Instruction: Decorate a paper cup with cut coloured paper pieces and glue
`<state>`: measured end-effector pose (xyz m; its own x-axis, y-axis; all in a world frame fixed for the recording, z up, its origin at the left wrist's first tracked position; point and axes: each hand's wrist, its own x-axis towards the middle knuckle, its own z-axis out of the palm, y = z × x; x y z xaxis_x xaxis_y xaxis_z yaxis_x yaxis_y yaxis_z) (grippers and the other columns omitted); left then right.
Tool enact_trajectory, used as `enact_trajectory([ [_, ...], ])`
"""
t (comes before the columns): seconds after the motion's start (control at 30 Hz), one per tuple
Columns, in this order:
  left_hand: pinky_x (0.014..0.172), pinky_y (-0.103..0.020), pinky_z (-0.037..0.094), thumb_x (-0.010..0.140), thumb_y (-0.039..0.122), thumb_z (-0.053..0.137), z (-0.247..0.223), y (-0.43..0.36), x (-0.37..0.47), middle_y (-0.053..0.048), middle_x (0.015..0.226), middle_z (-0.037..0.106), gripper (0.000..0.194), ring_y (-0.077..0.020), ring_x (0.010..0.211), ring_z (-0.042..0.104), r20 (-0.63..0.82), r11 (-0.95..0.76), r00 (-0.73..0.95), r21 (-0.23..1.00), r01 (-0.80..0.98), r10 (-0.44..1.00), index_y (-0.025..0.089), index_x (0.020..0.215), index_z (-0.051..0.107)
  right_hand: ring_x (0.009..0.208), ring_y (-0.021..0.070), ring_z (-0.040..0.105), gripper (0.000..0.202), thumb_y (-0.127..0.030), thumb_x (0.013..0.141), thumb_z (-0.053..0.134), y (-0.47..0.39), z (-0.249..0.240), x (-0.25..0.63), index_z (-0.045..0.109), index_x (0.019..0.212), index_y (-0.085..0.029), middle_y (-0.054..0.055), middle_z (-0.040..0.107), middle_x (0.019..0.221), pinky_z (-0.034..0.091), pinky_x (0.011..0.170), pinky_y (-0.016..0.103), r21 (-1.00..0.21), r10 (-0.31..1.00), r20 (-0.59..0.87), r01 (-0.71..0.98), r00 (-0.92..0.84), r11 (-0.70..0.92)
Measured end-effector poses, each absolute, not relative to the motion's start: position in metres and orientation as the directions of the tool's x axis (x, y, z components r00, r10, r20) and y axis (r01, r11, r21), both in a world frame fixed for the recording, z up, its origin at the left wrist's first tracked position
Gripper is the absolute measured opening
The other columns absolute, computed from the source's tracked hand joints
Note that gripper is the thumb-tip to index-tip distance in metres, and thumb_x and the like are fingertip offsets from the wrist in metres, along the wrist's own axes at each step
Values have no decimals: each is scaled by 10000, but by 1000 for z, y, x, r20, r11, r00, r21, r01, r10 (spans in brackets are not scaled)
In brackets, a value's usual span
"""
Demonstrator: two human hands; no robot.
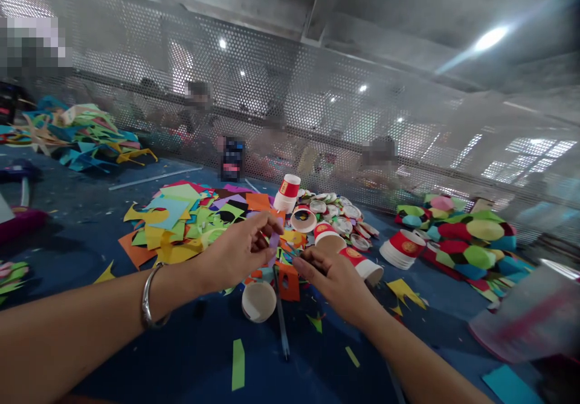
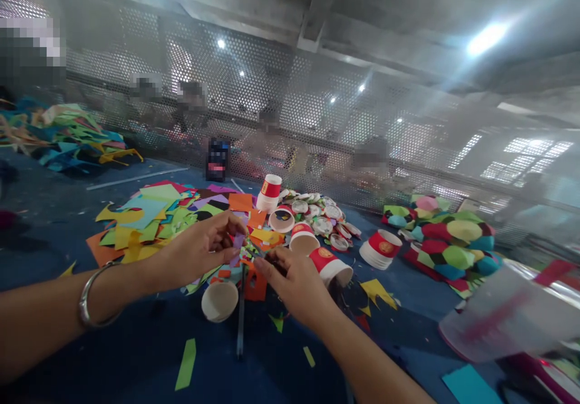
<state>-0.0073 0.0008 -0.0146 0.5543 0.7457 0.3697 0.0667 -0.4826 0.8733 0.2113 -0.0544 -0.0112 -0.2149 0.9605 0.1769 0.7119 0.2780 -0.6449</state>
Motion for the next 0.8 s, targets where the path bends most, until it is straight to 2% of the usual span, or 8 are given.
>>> enact_trajectory([
  [0.17,741,-301,506,838,209,644,-13,2,-8,-35,997,667,383,-154,773,596,360,-494,508,855,156,783,209,1217,593,631,128,413,432,-578,977,488,-56,-9,209,531,757,-209,-50,434,679,306,562,269,-705,957,161,650,-242,283],
  [0.33,714,-289,506,823,216,665,-13,1,-8,-27,944,671,475,-163,761,602,363,-497,530,858,131,766,251,1293,608,623,129,391,446,-584,972,495,-56,-7,211,518,728,-212,-51,414,667,286,555,276,-713,956,148,642,-255,282],
  [0.47,703,-292,513,814,240,678,-15,1,-6,-35,929,676,499,-173,772,610,315,-424,559,902,74,767,241,1307,607,611,127,401,456,-599,973,478,-56,-7,212,504,727,-216,-51,424,666,289,548,275,-692,955,130,666,-265,279],
  [0.63,671,-280,504,823,259,654,-14,1,-8,-23,857,682,498,-177,757,619,250,-383,544,913,144,801,253,1320,624,583,133,416,469,-612,976,456,-55,-3,221,530,736,-216,-43,456,633,275,524,275,-597,962,118,757,-245,266],
  [0.8,699,-275,508,790,135,605,-6,-2,-10,-28,1069,726,465,-165,804,658,311,-492,519,832,256,796,290,1216,710,592,163,517,352,-495,966,527,-52,-4,231,549,750,-218,-7,565,644,281,532,286,-406,976,97,888,-193,216],
])
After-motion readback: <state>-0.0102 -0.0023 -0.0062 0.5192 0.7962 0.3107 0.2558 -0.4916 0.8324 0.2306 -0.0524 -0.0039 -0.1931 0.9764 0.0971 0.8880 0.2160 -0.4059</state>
